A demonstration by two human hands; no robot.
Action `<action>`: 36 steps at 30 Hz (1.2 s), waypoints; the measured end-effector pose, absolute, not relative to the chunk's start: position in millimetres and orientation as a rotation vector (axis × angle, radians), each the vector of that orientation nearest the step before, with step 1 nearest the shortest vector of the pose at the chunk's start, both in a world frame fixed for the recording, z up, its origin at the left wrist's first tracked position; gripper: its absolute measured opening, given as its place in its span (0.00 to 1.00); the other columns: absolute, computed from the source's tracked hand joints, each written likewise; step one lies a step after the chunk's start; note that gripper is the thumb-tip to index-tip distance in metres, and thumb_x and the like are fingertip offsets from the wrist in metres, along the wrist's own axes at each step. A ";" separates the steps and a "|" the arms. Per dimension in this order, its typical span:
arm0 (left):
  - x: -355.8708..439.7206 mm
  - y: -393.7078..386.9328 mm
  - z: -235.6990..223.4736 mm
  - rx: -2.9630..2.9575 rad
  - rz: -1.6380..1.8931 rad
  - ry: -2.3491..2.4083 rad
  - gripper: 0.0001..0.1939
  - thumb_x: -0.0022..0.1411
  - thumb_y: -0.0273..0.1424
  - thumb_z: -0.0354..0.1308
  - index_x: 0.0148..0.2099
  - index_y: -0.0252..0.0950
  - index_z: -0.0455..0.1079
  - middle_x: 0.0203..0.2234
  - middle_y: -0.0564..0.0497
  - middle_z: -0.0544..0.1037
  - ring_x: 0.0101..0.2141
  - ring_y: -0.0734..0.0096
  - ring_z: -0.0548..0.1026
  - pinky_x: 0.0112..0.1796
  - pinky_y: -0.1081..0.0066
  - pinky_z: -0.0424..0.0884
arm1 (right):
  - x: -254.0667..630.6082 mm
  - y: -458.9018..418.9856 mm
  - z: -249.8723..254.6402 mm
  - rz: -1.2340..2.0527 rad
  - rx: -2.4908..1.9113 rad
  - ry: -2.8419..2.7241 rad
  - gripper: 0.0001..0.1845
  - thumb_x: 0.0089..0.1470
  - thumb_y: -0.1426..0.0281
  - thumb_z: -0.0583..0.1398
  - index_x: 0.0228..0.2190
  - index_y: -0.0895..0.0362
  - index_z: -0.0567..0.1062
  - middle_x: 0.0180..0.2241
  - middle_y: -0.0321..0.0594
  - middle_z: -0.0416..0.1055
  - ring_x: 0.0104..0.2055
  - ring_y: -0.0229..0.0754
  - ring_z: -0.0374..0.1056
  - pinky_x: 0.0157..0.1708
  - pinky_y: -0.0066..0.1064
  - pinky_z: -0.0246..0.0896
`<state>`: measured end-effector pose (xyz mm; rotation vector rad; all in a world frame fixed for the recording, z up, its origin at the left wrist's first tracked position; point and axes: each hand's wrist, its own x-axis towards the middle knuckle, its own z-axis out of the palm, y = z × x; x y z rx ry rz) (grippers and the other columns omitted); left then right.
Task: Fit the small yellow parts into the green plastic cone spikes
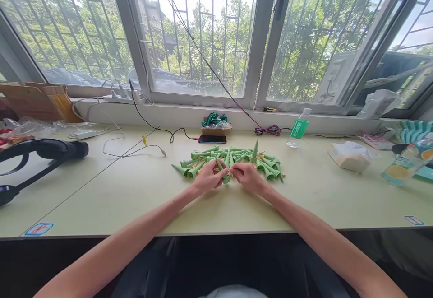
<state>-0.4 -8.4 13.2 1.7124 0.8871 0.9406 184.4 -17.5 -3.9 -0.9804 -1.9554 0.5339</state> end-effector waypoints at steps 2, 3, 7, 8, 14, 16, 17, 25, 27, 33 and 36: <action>-0.3 -9.0 13.9 1.715 0.940 0.891 0.16 0.59 0.42 0.61 0.35 0.36 0.62 0.12 0.61 0.64 0.12 0.80 0.62 0.15 0.79 0.56 | 184.5 -16.6 -4.7 0.528 -0.987 -1.955 0.16 0.61 0.66 0.54 0.22 0.57 0.66 0.17 0.30 0.59 0.21 0.34 0.53 0.25 0.27 0.50; -0.2 -9.2 14.1 1.715 0.941 0.894 0.16 0.59 0.42 0.61 0.35 0.36 0.62 0.12 0.61 0.63 0.12 0.80 0.61 0.15 0.79 0.56 | 184.5 -16.4 -4.9 0.526 -0.991 -1.955 0.17 0.61 0.66 0.54 0.22 0.57 0.66 0.17 0.31 0.59 0.21 0.34 0.52 0.25 0.27 0.49; 0.0 -9.1 14.2 1.705 0.943 0.894 0.16 0.59 0.42 0.61 0.35 0.36 0.61 0.12 0.62 0.61 0.11 0.81 0.60 0.14 0.80 0.54 | 184.0 -16.7 -5.1 0.501 -0.992 -1.954 0.18 0.61 0.63 0.54 0.21 0.57 0.66 0.18 0.31 0.59 0.22 0.34 0.52 0.24 0.27 0.48; 0.1 -9.0 14.1 1.701 0.942 0.889 0.16 0.59 0.43 0.61 0.35 0.36 0.61 0.13 0.62 0.61 0.11 0.82 0.59 0.14 0.80 0.54 | 183.8 -16.8 -5.2 0.500 -0.991 -1.953 0.19 0.61 0.63 0.54 0.21 0.57 0.66 0.18 0.32 0.59 0.22 0.34 0.52 0.24 0.28 0.48; -0.1 -9.2 15.0 1.685 0.934 0.873 0.17 0.59 0.44 0.61 0.35 0.37 0.61 0.14 0.63 0.59 0.12 0.83 0.58 0.14 0.80 0.52 | 183.5 -17.9 -4.9 0.543 -0.991 -1.942 0.20 0.62 0.60 0.54 0.21 0.57 0.66 0.16 0.31 0.59 0.21 0.34 0.53 0.24 0.27 0.49; -0.1 -9.8 15.8 1.683 0.937 0.872 0.17 0.59 0.44 0.61 0.34 0.37 0.61 0.14 0.63 0.59 0.12 0.83 0.57 0.14 0.80 0.52 | 183.1 -18.8 -3.9 0.549 -0.989 -1.934 0.20 0.62 0.61 0.54 0.21 0.57 0.65 0.16 0.31 0.60 0.21 0.34 0.53 0.24 0.28 0.49; -0.1 -10.2 16.3 1.682 0.938 0.871 0.18 0.59 0.44 0.61 0.34 0.37 0.61 0.13 0.63 0.58 0.12 0.83 0.57 0.14 0.80 0.51 | 182.7 -19.3 -3.4 0.551 -0.990 -1.929 0.20 0.62 0.61 0.54 0.21 0.57 0.66 0.16 0.31 0.60 0.21 0.34 0.53 0.24 0.28 0.49; 0.2 -11.8 18.8 1.663 0.913 0.869 0.19 0.58 0.45 0.61 0.34 0.36 0.61 0.12 0.63 0.59 0.11 0.83 0.56 0.13 0.81 0.50 | 180.8 -20.3 -4.3 0.552 -1.011 -1.895 0.19 0.62 0.62 0.54 0.22 0.57 0.68 0.16 0.32 0.62 0.20 0.34 0.56 0.24 0.27 0.51; 0.1 -11.3 18.1 1.660 0.913 0.866 0.19 0.58 0.45 0.61 0.35 0.36 0.61 0.12 0.63 0.59 0.11 0.83 0.57 0.13 0.81 0.50 | 180.6 -19.9 -5.3 0.551 -1.012 -1.883 0.19 0.62 0.62 0.54 0.22 0.57 0.68 0.16 0.32 0.62 0.20 0.34 0.56 0.24 0.27 0.52; -0.7 -8.2 13.5 1.676 0.895 0.862 0.18 0.60 0.45 0.60 0.37 0.36 0.62 0.11 0.62 0.61 0.11 0.81 0.58 0.14 0.81 0.53 | 179.6 -19.0 -7.3 0.561 -1.016 -1.845 0.17 0.62 0.63 0.54 0.24 0.57 0.70 0.16 0.32 0.62 0.19 0.34 0.57 0.23 0.26 0.54; -1.1 -6.3 11.2 1.683 0.899 0.852 0.17 0.60 0.45 0.60 0.36 0.35 0.62 0.11 0.61 0.63 0.11 0.82 0.59 0.14 0.81 0.54 | 178.9 -19.2 -7.4 0.571 -1.016 -1.829 0.17 0.62 0.63 0.54 0.24 0.57 0.71 0.17 0.32 0.64 0.19 0.33 0.58 0.23 0.26 0.55</action>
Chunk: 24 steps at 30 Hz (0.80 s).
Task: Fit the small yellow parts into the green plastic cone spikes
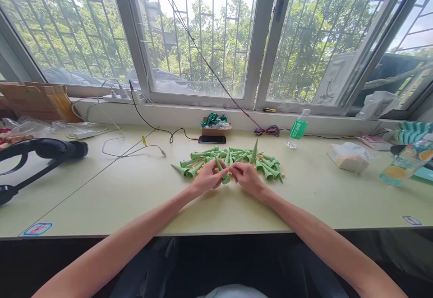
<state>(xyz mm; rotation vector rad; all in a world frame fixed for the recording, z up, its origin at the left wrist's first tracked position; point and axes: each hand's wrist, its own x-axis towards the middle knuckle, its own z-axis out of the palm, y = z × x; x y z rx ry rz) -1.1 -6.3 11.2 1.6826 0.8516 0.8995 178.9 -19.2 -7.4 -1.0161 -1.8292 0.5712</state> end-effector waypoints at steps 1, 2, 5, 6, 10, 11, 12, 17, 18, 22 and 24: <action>-1.1 -5.9 10.7 1.685 0.900 0.848 0.17 0.60 0.44 0.60 0.36 0.35 0.63 0.11 0.60 0.63 0.11 0.82 0.59 0.14 0.81 0.54 | 178.6 -19.3 -7.3 0.573 -1.017 -1.824 0.17 0.61 0.63 0.54 0.24 0.57 0.70 0.18 0.32 0.64 0.19 0.33 0.58 0.23 0.26 0.55; -1.1 -5.7 10.4 1.685 0.901 0.847 0.17 0.60 0.44 0.60 0.36 0.35 0.63 0.11 0.60 0.63 0.11 0.81 0.59 0.14 0.81 0.54 | 178.3 -19.6 -7.1 0.574 -1.017 -1.821 0.17 0.61 0.63 0.54 0.24 0.57 0.70 0.18 0.33 0.64 0.19 0.33 0.58 0.23 0.26 0.55; -0.7 -6.2 10.9 1.680 0.902 0.851 0.18 0.60 0.45 0.60 0.36 0.35 0.62 0.11 0.60 0.64 0.12 0.81 0.60 0.14 0.80 0.55 | 177.7 -20.4 -6.3 0.574 -1.016 -1.813 0.18 0.61 0.62 0.54 0.24 0.57 0.70 0.17 0.33 0.64 0.19 0.33 0.58 0.23 0.26 0.55; -0.5 -6.6 11.4 1.679 0.900 0.853 0.18 0.60 0.45 0.60 0.36 0.35 0.62 0.11 0.60 0.64 0.12 0.81 0.60 0.14 0.80 0.55 | 177.5 -20.6 -6.1 0.572 -1.014 -1.812 0.18 0.62 0.62 0.54 0.24 0.57 0.70 0.17 0.33 0.64 0.19 0.33 0.58 0.23 0.26 0.55; -0.2 -8.0 12.7 1.677 0.899 0.857 0.18 0.59 0.45 0.61 0.36 0.35 0.63 0.11 0.60 0.64 0.12 0.81 0.61 0.15 0.80 0.55 | 177.7 -20.8 -6.1 0.586 -1.007 -1.816 0.18 0.62 0.60 0.54 0.25 0.58 0.71 0.17 0.33 0.64 0.19 0.33 0.58 0.23 0.26 0.55; -0.2 -8.1 12.8 1.675 0.900 0.858 0.19 0.59 0.45 0.61 0.36 0.35 0.63 0.12 0.60 0.65 0.12 0.81 0.61 0.15 0.80 0.55 | 177.9 -20.6 -6.4 0.597 -1.004 -1.815 0.19 0.62 0.60 0.54 0.25 0.58 0.71 0.17 0.33 0.64 0.19 0.33 0.58 0.23 0.26 0.55; -0.2 -8.2 12.8 1.672 0.900 0.858 0.19 0.59 0.46 0.61 0.36 0.35 0.63 0.12 0.60 0.65 0.12 0.81 0.61 0.15 0.80 0.56 | 178.2 -20.2 -6.7 0.610 -1.001 -1.813 0.19 0.62 0.60 0.54 0.25 0.58 0.71 0.18 0.33 0.64 0.19 0.33 0.58 0.23 0.26 0.55; 0.2 -9.4 13.9 1.671 0.896 0.856 0.19 0.59 0.46 0.61 0.36 0.36 0.62 0.12 0.61 0.63 0.12 0.81 0.60 0.14 0.80 0.55 | 179.4 -17.6 -9.0 0.661 -1.014 -1.799 0.20 0.61 0.58 0.54 0.23 0.57 0.69 0.16 0.32 0.63 0.17 0.33 0.57 0.21 0.26 0.54; 0.3 -9.8 14.3 1.673 0.893 0.857 0.19 0.59 0.46 0.61 0.36 0.36 0.62 0.12 0.61 0.63 0.12 0.81 0.60 0.14 0.80 0.55 | 179.5 -17.2 -9.3 0.668 -1.017 -1.801 0.20 0.61 0.58 0.54 0.23 0.57 0.69 0.15 0.32 0.62 0.17 0.33 0.57 0.21 0.26 0.54; -0.1 -10.7 14.6 1.694 0.884 0.845 0.18 0.59 0.45 0.61 0.37 0.36 0.62 0.12 0.62 0.62 0.12 0.81 0.60 0.14 0.80 0.54 | 179.4 -17.1 -9.0 0.686 -1.017 -1.808 0.21 0.62 0.58 0.54 0.22 0.56 0.67 0.14 0.31 0.61 0.17 0.33 0.56 0.21 0.27 0.54; -0.4 -10.4 13.4 1.706 0.883 0.838 0.18 0.59 0.45 0.60 0.37 0.36 0.62 0.12 0.62 0.62 0.13 0.81 0.60 0.14 0.81 0.55 | 179.0 -17.6 -8.2 0.695 -1.018 -1.804 0.21 0.62 0.58 0.54 0.21 0.56 0.66 0.14 0.31 0.61 0.16 0.34 0.55 0.21 0.27 0.53</action>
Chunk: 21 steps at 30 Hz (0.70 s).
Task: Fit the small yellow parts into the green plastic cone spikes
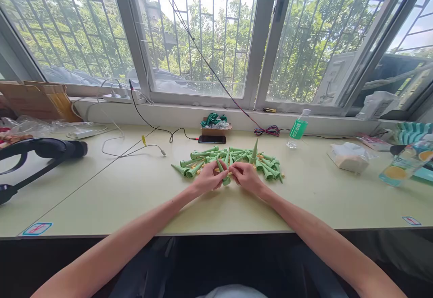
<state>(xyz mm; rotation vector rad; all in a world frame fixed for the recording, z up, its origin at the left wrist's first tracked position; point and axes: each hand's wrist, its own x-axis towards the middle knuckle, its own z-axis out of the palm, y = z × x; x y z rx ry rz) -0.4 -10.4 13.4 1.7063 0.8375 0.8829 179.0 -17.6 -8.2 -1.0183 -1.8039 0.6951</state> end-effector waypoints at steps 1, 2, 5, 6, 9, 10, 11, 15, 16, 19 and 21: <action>-0.6 -10.0 12.6 1.713 0.880 0.834 0.18 0.59 0.45 0.60 0.38 0.36 0.62 0.12 0.62 0.62 0.13 0.81 0.61 0.14 0.81 0.55 | 178.8 -17.8 -7.7 0.698 -1.021 -1.804 0.21 0.62 0.57 0.54 0.21 0.56 0.66 0.14 0.31 0.60 0.16 0.34 0.55 0.20 0.27 0.53; -0.8 -9.5 11.8 1.719 0.877 0.830 0.18 0.59 0.45 0.60 0.38 0.36 0.62 0.12 0.62 0.62 0.13 0.81 0.61 0.14 0.81 0.55 | 178.7 -18.0 -7.4 0.700 -1.024 -1.806 0.21 0.62 0.57 0.54 0.21 0.56 0.65 0.14 0.31 0.60 0.16 0.34 0.55 0.20 0.27 0.52; -1.4 -7.9 9.5 1.740 0.863 0.816 0.18 0.60 0.45 0.59 0.38 0.36 0.62 0.12 0.62 0.61 0.13 0.80 0.61 0.14 0.81 0.54 | 178.4 -17.7 -7.2 0.690 -1.036 -1.813 0.22 0.61 0.57 0.53 0.21 0.56 0.65 0.14 0.31 0.60 0.17 0.34 0.54 0.20 0.27 0.52; -1.6 -7.5 8.9 1.746 0.860 0.812 0.17 0.60 0.45 0.59 0.38 0.36 0.62 0.12 0.62 0.61 0.13 0.80 0.61 0.14 0.81 0.54 | 178.4 -17.4 -7.3 0.683 -1.040 -1.814 0.22 0.61 0.57 0.53 0.20 0.56 0.65 0.14 0.31 0.60 0.17 0.34 0.54 0.20 0.27 0.51; -1.7 -7.0 8.0 1.752 0.860 0.811 0.17 0.60 0.45 0.59 0.37 0.36 0.62 0.12 0.62 0.61 0.13 0.80 0.61 0.14 0.81 0.55 | 178.5 -16.3 -8.1 0.656 -1.053 -1.824 0.22 0.61 0.57 0.53 0.20 0.56 0.64 0.14 0.31 0.60 0.17 0.34 0.54 0.20 0.27 0.52; -1.5 -7.0 8.0 1.750 0.862 0.812 0.17 0.60 0.44 0.59 0.37 0.36 0.62 0.12 0.62 0.61 0.13 0.80 0.61 0.14 0.80 0.55 | 178.6 -15.9 -8.3 0.647 -1.056 -1.828 0.22 0.61 0.57 0.53 0.20 0.56 0.64 0.14 0.31 0.60 0.17 0.34 0.54 0.21 0.27 0.52; -1.3 -7.1 8.1 1.748 0.862 0.812 0.17 0.60 0.44 0.59 0.37 0.36 0.62 0.12 0.62 0.61 0.13 0.81 0.61 0.14 0.80 0.55 | 178.6 -15.7 -8.5 0.642 -1.058 -1.831 0.23 0.62 0.57 0.53 0.19 0.56 0.64 0.14 0.32 0.61 0.17 0.34 0.55 0.21 0.27 0.52; 0.2 -7.8 10.1 1.739 0.886 0.829 0.17 0.60 0.43 0.60 0.37 0.36 0.61 0.13 0.62 0.61 0.13 0.81 0.61 0.14 0.81 0.55 | 178.5 -15.2 -8.8 0.690 -1.048 -1.814 0.24 0.62 0.55 0.52 0.20 0.56 0.63 0.15 0.32 0.62 0.17 0.33 0.56 0.21 0.27 0.53; 0.6 -8.1 10.9 1.737 0.902 0.843 0.16 0.60 0.43 0.60 0.36 0.36 0.61 0.13 0.62 0.61 0.13 0.81 0.61 0.15 0.81 0.55 | 178.5 -15.1 -8.8 0.720 -1.040 -1.806 0.24 0.63 0.54 0.52 0.21 0.56 0.63 0.15 0.32 0.63 0.16 0.33 0.56 0.20 0.27 0.53; 1.3 -8.8 12.9 1.739 0.930 0.868 0.16 0.60 0.43 0.59 0.35 0.36 0.61 0.14 0.61 0.62 0.14 0.81 0.62 0.15 0.80 0.56 | 178.8 -15.0 -8.9 0.787 -1.002 -1.790 0.21 0.62 0.54 0.53 0.25 0.56 0.66 0.18 0.32 0.65 0.16 0.33 0.59 0.20 0.26 0.54; 1.4 -8.7 12.9 1.754 0.940 0.866 0.15 0.61 0.42 0.58 0.35 0.36 0.61 0.14 0.61 0.62 0.14 0.81 0.62 0.15 0.80 0.56 | 179.0 -15.2 -8.8 0.788 -0.987 -1.789 0.19 0.61 0.55 0.55 0.27 0.56 0.68 0.19 0.32 0.66 0.17 0.34 0.60 0.20 0.26 0.55</action>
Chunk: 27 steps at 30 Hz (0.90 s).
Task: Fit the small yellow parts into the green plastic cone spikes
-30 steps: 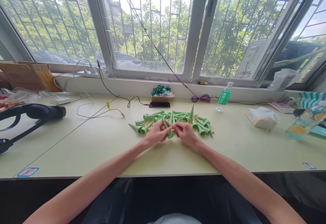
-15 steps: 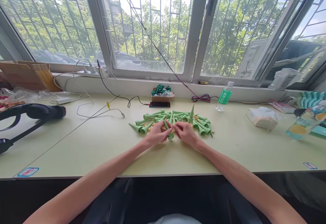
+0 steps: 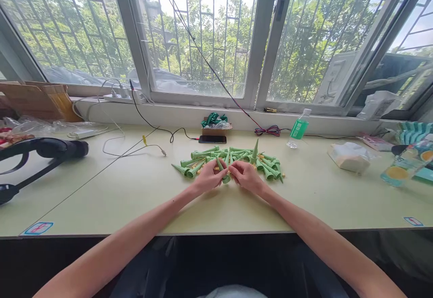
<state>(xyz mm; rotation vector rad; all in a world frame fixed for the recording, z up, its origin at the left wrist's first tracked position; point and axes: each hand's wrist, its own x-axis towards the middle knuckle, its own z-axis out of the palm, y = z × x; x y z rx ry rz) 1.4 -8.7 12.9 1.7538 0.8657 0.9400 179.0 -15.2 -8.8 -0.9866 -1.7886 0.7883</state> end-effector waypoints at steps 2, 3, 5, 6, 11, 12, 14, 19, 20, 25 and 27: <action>1.3 -7.9 11.5 1.790 0.962 0.864 0.14 0.61 0.41 0.58 0.35 0.35 0.62 0.15 0.60 0.62 0.14 0.81 0.63 0.15 0.80 0.57 | 179.1 -15.9 -8.6 0.778 -0.989 -1.793 0.18 0.61 0.56 0.55 0.27 0.56 0.69 0.18 0.32 0.66 0.17 0.34 0.60 0.19 0.26 0.55; 1.3 -7.4 10.4 1.818 0.974 0.862 0.14 0.61 0.41 0.58 0.35 0.35 0.63 0.16 0.60 0.63 0.15 0.81 0.63 0.16 0.80 0.58 | 179.2 -16.3 -8.5 0.774 -0.995 -1.797 0.18 0.61 0.57 0.55 0.26 0.56 0.69 0.18 0.32 0.66 0.16 0.34 0.60 0.20 0.26 0.55; 1.1 -6.1 7.8 1.886 0.987 0.850 0.13 0.61 0.39 0.58 0.35 0.35 0.64 0.17 0.59 0.64 0.15 0.81 0.64 0.17 0.79 0.59 | 179.3 -17.3 -8.3 0.765 -1.008 -1.810 0.18 0.61 0.58 0.55 0.25 0.56 0.69 0.17 0.32 0.66 0.16 0.34 0.60 0.20 0.26 0.55; 1.0 -5.5 6.6 1.919 0.987 0.842 0.12 0.61 0.38 0.58 0.35 0.35 0.64 0.18 0.59 0.65 0.16 0.81 0.64 0.17 0.79 0.60 | 179.3 -17.7 -8.3 0.760 -1.013 -1.818 0.18 0.61 0.58 0.55 0.25 0.56 0.69 0.17 0.33 0.66 0.16 0.34 0.60 0.20 0.26 0.55; -0.3 -3.4 2.5 2.024 0.970 0.840 0.10 0.61 0.36 0.58 0.36 0.35 0.66 0.21 0.56 0.69 0.19 0.79 0.68 0.20 0.78 0.63 | 178.9 -18.9 -8.3 0.744 -1.039 -1.845 0.17 0.62 0.61 0.54 0.24 0.57 0.69 0.17 0.33 0.67 0.15 0.33 0.59 0.20 0.26 0.54; -0.5 -3.1 2.1 2.038 0.967 0.845 0.09 0.61 0.36 0.58 0.36 0.35 0.66 0.21 0.56 0.70 0.19 0.78 0.69 0.20 0.78 0.64 | 178.8 -19.0 -8.1 0.736 -1.046 -1.849 0.17 0.61 0.61 0.54 0.24 0.57 0.69 0.17 0.32 0.67 0.15 0.33 0.58 0.20 0.26 0.54; -0.8 -2.5 1.3 2.067 0.963 0.849 0.09 0.61 0.35 0.58 0.36 0.34 0.66 0.23 0.55 0.71 0.20 0.78 0.70 0.20 0.78 0.64 | 178.6 -19.0 -7.4 0.711 -1.056 -1.861 0.17 0.61 0.62 0.54 0.23 0.57 0.69 0.16 0.32 0.66 0.16 0.33 0.58 0.21 0.26 0.54; -0.4 -2.4 0.5 2.122 0.971 0.837 0.08 0.61 0.34 0.57 0.39 0.34 0.67 0.32 0.50 0.76 0.23 0.75 0.74 0.24 0.76 0.69 | 179.3 -17.8 -6.3 0.651 -1.063 -1.905 0.19 0.61 0.63 0.54 0.20 0.57 0.66 0.15 0.32 0.65 0.18 0.33 0.58 0.22 0.25 0.53; -0.3 -2.7 0.8 2.130 0.970 0.836 0.08 0.61 0.34 0.57 0.39 0.34 0.67 0.33 0.50 0.77 0.23 0.75 0.74 0.25 0.75 0.70 | 179.5 -17.6 -6.4 0.645 -1.066 -1.914 0.19 0.61 0.63 0.54 0.20 0.57 0.66 0.15 0.32 0.65 0.18 0.33 0.58 0.23 0.25 0.53; -0.1 -4.4 3.7 2.138 0.959 0.844 0.09 0.61 0.34 0.57 0.42 0.34 0.68 0.31 0.51 0.76 0.23 0.75 0.74 0.24 0.76 0.68 | 179.1 -17.2 -6.9 0.637 -1.082 -1.920 0.20 0.61 0.62 0.54 0.20 0.57 0.66 0.16 0.33 0.65 0.19 0.33 0.58 0.23 0.26 0.54; -0.1 -4.0 4.6 2.105 0.957 0.858 0.10 0.61 0.35 0.58 0.42 0.35 0.68 0.29 0.52 0.75 0.22 0.76 0.72 0.23 0.76 0.66 | 178.7 -16.8 -7.1 0.635 -1.086 -1.901 0.20 0.61 0.62 0.54 0.20 0.57 0.66 0.15 0.33 0.65 0.19 0.33 0.58 0.23 0.26 0.54</action>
